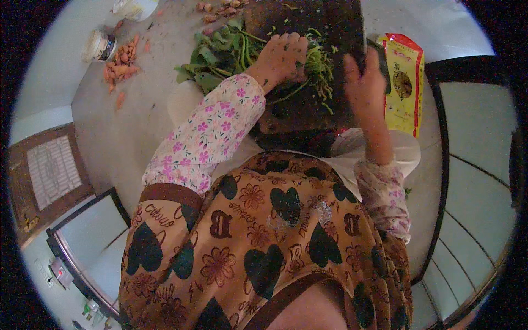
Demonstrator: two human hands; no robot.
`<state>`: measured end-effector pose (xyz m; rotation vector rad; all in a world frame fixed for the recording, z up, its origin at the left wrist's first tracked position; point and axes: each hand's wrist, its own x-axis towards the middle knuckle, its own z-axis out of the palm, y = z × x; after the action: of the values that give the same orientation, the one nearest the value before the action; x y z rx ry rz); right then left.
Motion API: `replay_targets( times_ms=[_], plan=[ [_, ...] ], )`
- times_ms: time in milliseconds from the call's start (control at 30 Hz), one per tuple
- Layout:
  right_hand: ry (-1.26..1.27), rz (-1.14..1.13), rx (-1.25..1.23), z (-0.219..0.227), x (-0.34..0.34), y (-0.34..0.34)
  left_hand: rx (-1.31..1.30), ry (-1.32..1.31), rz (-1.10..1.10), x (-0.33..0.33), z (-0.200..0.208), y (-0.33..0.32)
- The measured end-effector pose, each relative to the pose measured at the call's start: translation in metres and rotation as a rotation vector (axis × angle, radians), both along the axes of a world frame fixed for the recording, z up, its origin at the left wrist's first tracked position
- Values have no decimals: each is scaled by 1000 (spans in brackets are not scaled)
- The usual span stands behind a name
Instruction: The person sits on the floor and uses a large knife to chop leafy green vegetables on a wooden cutting board. They gather the chopped pieces and continue chopping more greens from a nearby pile.
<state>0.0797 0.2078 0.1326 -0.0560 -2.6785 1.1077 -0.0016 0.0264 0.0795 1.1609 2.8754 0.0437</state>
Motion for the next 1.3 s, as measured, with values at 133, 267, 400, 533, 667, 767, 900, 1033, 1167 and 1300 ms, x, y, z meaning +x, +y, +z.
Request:
replay_targets(
  times_ms=[133, 267, 400, 533, 667, 767, 900, 1033, 1167, 1300],
  plan=[
    [-320, 38, 97, -26, -16, -3, 20, 314, -48, -1, -39, -11],
    [-27, 2, 35, -2, -2, 0, 102, 109, -14, -2, -8, -8],
    [-29, 55, 109, -34, -5, 2, 190, 433, -47, 3, -26, -12],
    [-181, 30, 64, -27, 3, 15, 94, 466, 33, 8, -19, -3],
    [-196, -132, -6, -27, 57, 22, 69, 171, 134, 13, -17, -5],
    [-311, -166, -97, -38, 101, 35, 241, 239, 105, -2, -36, -9],
    [-466, -120, -166, -29, 143, 32, 198, -182, 300, -19, 10, 2],
    [-635, -85, -241, -14, 136, 6, 271, -100, 342, -14, 13, 0],
    [-542, -79, -269, -44, 130, 4, 325, 262, 286, 16, -14, 3],
    [-394, -107, -129, -34, 116, 23, 291, 421, 19, 33, -21, -1]
  ],
)
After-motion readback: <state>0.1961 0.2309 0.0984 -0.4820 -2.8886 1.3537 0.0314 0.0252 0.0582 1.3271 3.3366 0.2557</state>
